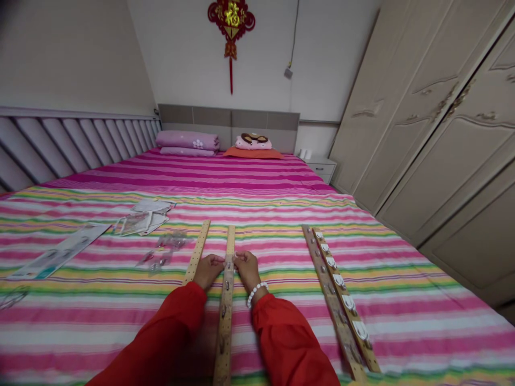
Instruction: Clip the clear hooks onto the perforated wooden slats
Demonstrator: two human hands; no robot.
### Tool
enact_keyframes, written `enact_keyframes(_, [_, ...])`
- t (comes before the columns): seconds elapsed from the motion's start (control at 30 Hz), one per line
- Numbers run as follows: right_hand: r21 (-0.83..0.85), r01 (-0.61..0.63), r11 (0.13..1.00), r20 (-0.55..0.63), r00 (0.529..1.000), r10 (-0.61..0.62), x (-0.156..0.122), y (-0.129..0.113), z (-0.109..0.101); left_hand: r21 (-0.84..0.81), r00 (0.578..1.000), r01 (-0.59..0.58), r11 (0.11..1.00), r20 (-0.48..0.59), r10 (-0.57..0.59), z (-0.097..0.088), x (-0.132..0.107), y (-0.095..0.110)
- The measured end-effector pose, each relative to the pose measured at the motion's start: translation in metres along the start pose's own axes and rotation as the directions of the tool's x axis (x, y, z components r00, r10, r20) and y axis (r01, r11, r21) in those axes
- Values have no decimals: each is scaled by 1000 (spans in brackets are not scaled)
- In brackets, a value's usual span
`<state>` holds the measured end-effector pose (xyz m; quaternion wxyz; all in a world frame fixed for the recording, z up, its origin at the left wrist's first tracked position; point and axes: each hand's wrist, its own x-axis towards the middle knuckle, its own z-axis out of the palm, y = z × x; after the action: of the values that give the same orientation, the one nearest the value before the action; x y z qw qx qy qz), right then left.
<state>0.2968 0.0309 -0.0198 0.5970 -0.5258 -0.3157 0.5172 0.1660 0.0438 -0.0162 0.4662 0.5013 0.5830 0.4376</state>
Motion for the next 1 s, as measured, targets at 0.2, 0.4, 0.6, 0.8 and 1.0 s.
enact_keyframes(0.2, [-87, -124, 988, 36, 991, 127, 7, -11, 3, -35, 986, 132, 991, 104, -127, -1, 9, -4])
enact_keyframes(0.4, [-212, -198, 957, 44, 976, 212, 18, -17, 6, 11, 970, 182, 983, 159, -182, -4, 15, 1])
enact_keyframes(0.6, [-310, -187, 932, 16, 979, 202, 32, -9, 10, 24, 964, 191, 981, 183, -192, -5, 17, -1])
enact_keyframes(0.8, [-391, -125, 912, -51, 992, 114, 36, -3, 10, 0, 963, 183, 983, 202, -179, -6, 20, -6])
enact_keyframes(1.0, [-266, -120, 957, -91, 991, 99, 22, -11, 8, -27, 970, 163, 986, 186, -155, -6, 22, -13])
